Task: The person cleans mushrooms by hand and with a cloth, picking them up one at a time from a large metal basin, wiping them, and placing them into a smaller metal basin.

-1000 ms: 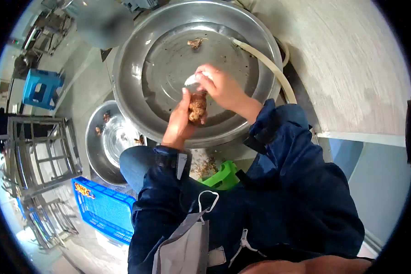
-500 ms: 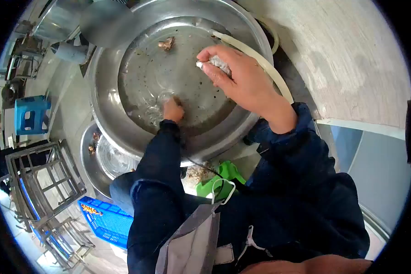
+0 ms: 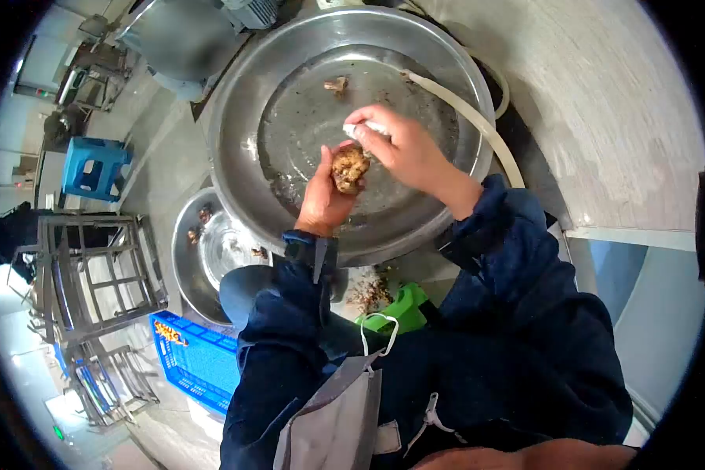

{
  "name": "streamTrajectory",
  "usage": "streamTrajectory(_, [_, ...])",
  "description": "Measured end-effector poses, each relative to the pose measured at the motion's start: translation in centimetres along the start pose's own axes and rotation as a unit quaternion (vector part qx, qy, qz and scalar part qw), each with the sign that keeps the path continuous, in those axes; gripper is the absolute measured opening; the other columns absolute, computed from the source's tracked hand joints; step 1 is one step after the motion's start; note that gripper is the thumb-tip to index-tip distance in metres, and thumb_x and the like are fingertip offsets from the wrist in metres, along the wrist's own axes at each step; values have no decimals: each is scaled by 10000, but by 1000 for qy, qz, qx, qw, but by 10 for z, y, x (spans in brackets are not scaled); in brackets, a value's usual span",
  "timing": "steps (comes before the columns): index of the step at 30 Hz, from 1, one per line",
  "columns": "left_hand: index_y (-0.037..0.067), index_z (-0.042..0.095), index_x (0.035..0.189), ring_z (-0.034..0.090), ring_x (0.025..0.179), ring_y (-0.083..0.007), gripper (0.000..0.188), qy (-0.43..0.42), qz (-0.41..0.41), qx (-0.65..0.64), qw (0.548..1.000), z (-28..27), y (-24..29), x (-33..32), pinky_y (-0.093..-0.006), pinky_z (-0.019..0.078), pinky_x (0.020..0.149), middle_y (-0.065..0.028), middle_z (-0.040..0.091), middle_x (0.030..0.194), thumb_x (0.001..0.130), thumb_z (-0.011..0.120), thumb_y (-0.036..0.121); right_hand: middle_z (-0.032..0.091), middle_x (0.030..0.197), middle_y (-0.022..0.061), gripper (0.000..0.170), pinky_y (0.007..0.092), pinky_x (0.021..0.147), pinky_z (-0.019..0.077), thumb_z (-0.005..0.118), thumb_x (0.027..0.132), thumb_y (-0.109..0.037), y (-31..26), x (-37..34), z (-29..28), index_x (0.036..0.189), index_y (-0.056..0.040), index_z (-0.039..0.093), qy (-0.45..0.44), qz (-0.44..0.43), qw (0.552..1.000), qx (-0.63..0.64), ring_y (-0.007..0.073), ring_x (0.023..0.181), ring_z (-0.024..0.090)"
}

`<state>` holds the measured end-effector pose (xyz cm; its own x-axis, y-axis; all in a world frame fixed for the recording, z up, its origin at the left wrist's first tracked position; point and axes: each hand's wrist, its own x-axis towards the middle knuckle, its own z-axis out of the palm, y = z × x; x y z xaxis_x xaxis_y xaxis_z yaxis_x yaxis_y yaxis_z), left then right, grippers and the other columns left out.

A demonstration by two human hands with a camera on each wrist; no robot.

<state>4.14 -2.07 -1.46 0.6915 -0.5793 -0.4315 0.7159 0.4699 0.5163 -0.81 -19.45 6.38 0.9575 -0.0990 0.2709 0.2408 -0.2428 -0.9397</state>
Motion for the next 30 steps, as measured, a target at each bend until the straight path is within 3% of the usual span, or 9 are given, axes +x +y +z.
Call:
streamTrajectory(4, [33, 547, 1249, 621, 906, -180, 384, 64, 22, 51, 996, 10, 5, -39, -349, 502, 690, -60, 641, 1092, 1047, 432, 339, 672, 1024, 82, 229, 319, 837, 492, 531, 1005, -239, 10, -13, 38, 1135, -65, 603, -71, -63, 994, -53, 185, 950, 647])
streamTrajectory(8, [36, 576, 1216, 621, 915, -168, 406, 43, 44, 64, 996, 11, 18, -66, -320, 494, 680, -62, 648, 1049, 1067, 352, 340, 652, 991, 146, 201, 397, 797, 517, 523, 1004, -213, 15, -5, 49, 1106, -41, 544, 22, -23, 999, -37, 293, 910, 671])
streamTrajectory(10, [44, 566, 1224, 610, 970, -171, 378, 12, 60, 35, 998, -3, 20, -68, -323, 506, 741, -57, 634, 1078, 1065, 366, 323, 631, 1043, 156, 175, 394, 841, 508, 536, 992, -170, 9, -17, 52, 1101, -34, 536, -4, -37, 999, 1, 317, 945, 646])
streamTrajectory(14, [68, 517, 1267, 603, 1001, -185, 320, -10, 82, -57, 995, -7, 17, -62, -331, 509, 857, -50, 608, 1095, 1058, 386, 272, 594, 1147, 151, 197, 435, 1011, 408, 561, 915, -88, 11, -30, 67, 1110, -59, 551, -97, -223, 965, -102, 332, 1112, 560])
streamTrajectory(16, [63, 518, 1269, 596, 1023, -182, 323, 28, 113, -7, 993, -12, 10, -55, -330, 504, 853, -54, 603, 1100, 1059, 374, 262, 624, 1093, 149, 202, 436, 963, 441, 582, 895, -90, 7, -30, 66, 1095, -60, 574, -122, -218, 958, -140, 343, 1071, 578])
streamTrajectory(19, [67, 525, 1275, 584, 1056, -184, 333, -58, 98, 5, 993, -30, 10, -48, -334, 496, 858, -64, 602, 1137, 1061, 363, 263, 653, 1026, 140, 208, 436, 900, 468, 611, 875, -101, 11, -18, 60, 1078, -62, 591, -78, -72, 994, -23, 349, 1011, 599])
streamTrajectory(20, [72, 526, 1280, 582, 1059, -184, 337, -56, 88, -7, 995, -27, 11, -50, -337, 496, 855, -65, 603, 1148, 1062, 361, 269, 666, 984, 136, 215, 434, 841, 486, 630, 859, -102, 12, -15, 55, 1068, -61, 600, -60, -30, 994, -90, 349, 955, 611])
streamTrajectory(22, [83, 528, 1289, 579, 1065, -183, 346, -51, 68, -31, 996, -21, 15, -53, -342, 495, 848, -67, 605, 1170, 1063, 357, 281, 661, 1002, 138, 195, 429, 830, 486, 628, 862, -95, 16, -12, 52, 1053, -66, 607, -46, -139, 977, -156, 343, 949, 606])
streamTrajectory(30, [111, 539, 1246, 612, 1029, -213, 296, -106, 22, -82, 991, -24, 13, -53, -368, 544, 805, -49, 610, 1185, 1056, 378, 272, 602, 966, 120, 95, 422, 838, 476, 612, 868, -129, 11, -12, 56, 944, -76, 633, -82, -173, 971, -146, 320, 937, 590])
